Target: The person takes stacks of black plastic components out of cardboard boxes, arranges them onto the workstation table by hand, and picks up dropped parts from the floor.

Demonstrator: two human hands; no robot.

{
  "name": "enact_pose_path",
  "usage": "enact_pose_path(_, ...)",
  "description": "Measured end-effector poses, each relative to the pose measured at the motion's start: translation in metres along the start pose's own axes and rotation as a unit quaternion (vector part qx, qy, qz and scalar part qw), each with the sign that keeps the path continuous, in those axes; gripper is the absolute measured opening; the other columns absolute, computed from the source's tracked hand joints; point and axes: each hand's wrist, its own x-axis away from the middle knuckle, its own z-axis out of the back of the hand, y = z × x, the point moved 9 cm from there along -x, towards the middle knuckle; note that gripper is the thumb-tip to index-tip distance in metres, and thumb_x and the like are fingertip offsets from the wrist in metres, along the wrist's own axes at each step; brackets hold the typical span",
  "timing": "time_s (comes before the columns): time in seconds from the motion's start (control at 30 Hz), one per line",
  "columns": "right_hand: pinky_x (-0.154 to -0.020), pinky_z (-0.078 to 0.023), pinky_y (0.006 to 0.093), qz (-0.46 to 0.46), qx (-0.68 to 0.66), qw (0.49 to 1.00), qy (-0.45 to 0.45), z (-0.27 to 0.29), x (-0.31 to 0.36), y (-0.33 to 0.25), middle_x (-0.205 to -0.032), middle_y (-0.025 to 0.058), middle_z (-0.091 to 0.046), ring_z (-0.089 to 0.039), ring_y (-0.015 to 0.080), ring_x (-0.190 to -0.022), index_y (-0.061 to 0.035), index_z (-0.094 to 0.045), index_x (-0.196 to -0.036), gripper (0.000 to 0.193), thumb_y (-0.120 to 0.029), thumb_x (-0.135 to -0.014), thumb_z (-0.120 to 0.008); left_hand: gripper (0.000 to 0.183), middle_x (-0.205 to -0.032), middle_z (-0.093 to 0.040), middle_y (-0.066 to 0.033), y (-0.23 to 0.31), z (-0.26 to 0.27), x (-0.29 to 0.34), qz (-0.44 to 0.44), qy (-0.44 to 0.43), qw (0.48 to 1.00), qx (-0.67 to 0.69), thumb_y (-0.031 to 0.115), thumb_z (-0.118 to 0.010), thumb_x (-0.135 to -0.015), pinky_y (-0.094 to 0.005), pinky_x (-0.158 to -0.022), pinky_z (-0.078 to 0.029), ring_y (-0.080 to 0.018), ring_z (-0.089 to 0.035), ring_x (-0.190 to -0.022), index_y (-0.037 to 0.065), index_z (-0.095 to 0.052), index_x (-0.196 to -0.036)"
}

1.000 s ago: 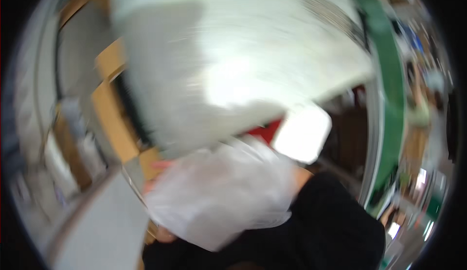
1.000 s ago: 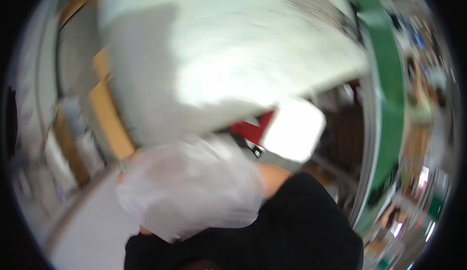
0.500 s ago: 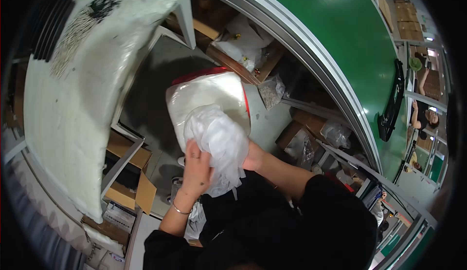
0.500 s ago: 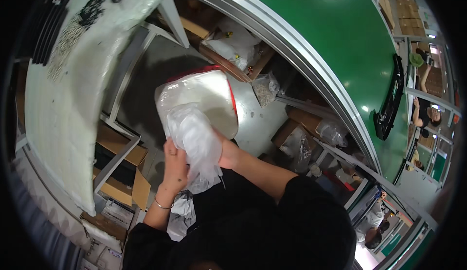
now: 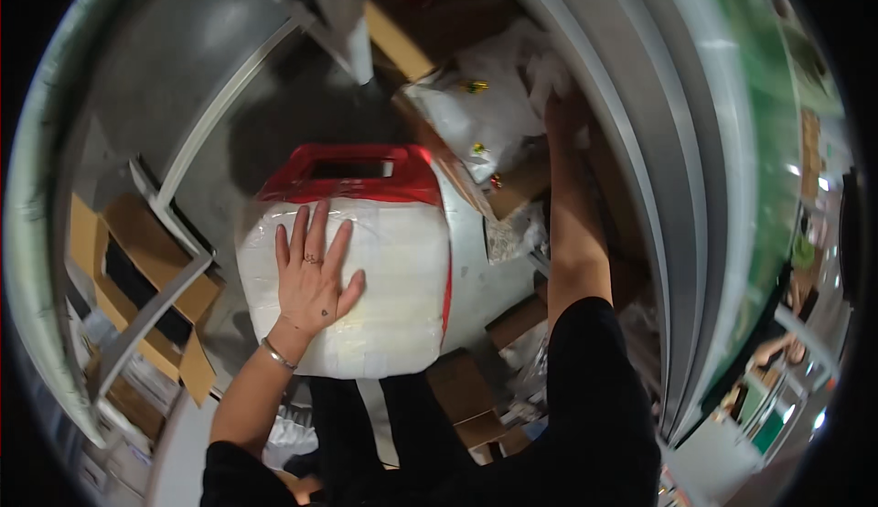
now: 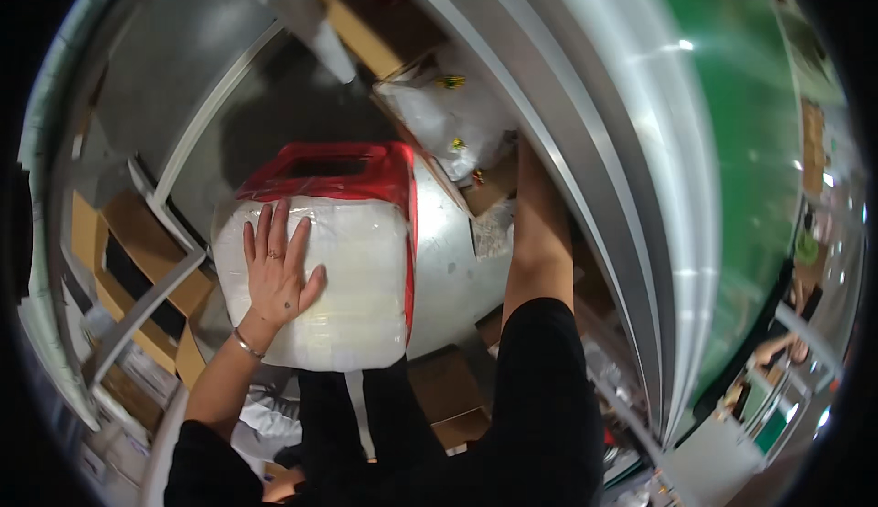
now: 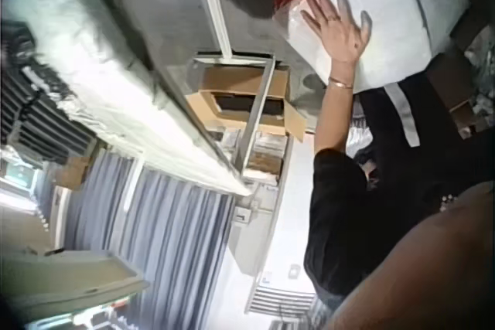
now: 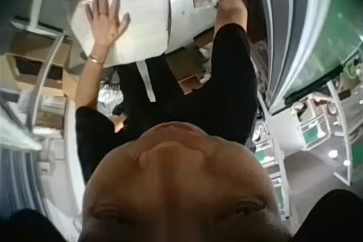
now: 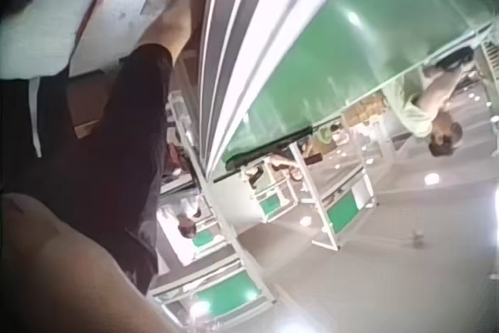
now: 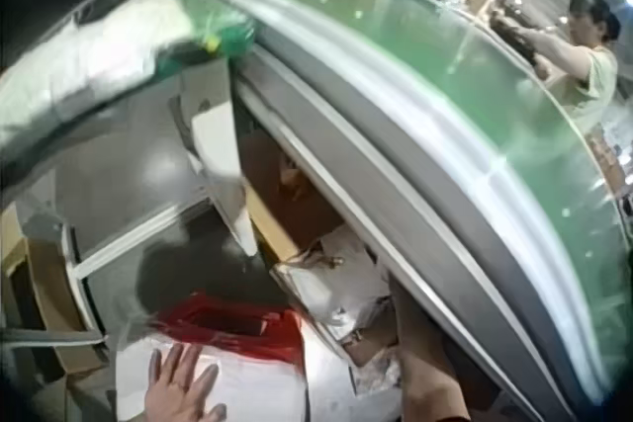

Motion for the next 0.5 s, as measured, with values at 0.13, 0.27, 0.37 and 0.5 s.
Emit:
enact_pose_path(0.13, -0.093, -0.037, 0.033, -0.007, -0.166, 0.947, -0.275, -0.143, 0.11, 0.033, -0.112, 0.0141, -0.056, -0.049, 0.0197, -0.107, -0.0011, -0.054, -0.118, 0.057, -0.041, -0.078, -0.061, 0.062, -0.141, -0.027, -0.0181, 0.021, -0.003, -0.014, -0.05, 0.015, 0.997, 0.057, 0.038, -0.055, -0.075, -0.0557, -0.102, -0.017, -0.0374, -0.026, -0.129, 0.014, -0.042, -0.13)
enact_pose_path(0.27, -0.083, -0.041, 0.0304, -0.31, -0.441, 0.616, -0.574, -0.165, 0.263, -0.143, -0.096, 0.0067, -0.06, -0.054, 0.0176, -0.088, -0.0025, -0.056, -0.116, 0.062, -0.052, -0.078, -0.06, 0.063, -0.139, -0.029, -0.0227, -0.01, 0.008, 0.011, -0.008, -0.018, 0.999, -0.033, 0.043, -0.052, -0.075, -0.0548, -0.104, -0.012, -0.0416, -0.026, -0.128, 0.01, -0.045, -0.128)
enact_pose_path(0.37, -0.082, -0.042, 0.0308, -0.267, -0.414, 0.648, -0.581, -0.147, 0.25, -0.127, -0.094, 0.0071, -0.062, -0.055, 0.0173, -0.087, -0.0035, -0.057, -0.115, 0.061, -0.051, -0.077, -0.061, 0.063, -0.139, -0.03, -0.0222, -0.003, 0.004, 0.007, -0.016, -0.009, 1.0, -0.02, 0.044, -0.052, -0.075, -0.0544, -0.104, -0.011, -0.0411, -0.026, -0.128, 0.012, -0.044, -0.129)
enact_pose_path(0.5, -0.081, -0.042, 0.0314, -0.216, -0.352, 0.695, -0.589, -0.136, 0.243, -0.109, -0.092, 0.0075, -0.063, -0.056, 0.0168, -0.084, -0.0048, -0.058, -0.115, 0.059, -0.049, -0.076, -0.063, 0.06, -0.14, -0.031, -0.0157, -0.003, 0.003, 0.007, 0.014, -0.005, 1.0, -0.009, 0.044, -0.053, -0.075, -0.0532, -0.102, -0.018, -0.0357, -0.031, -0.127, 0.02, -0.045, -0.13)
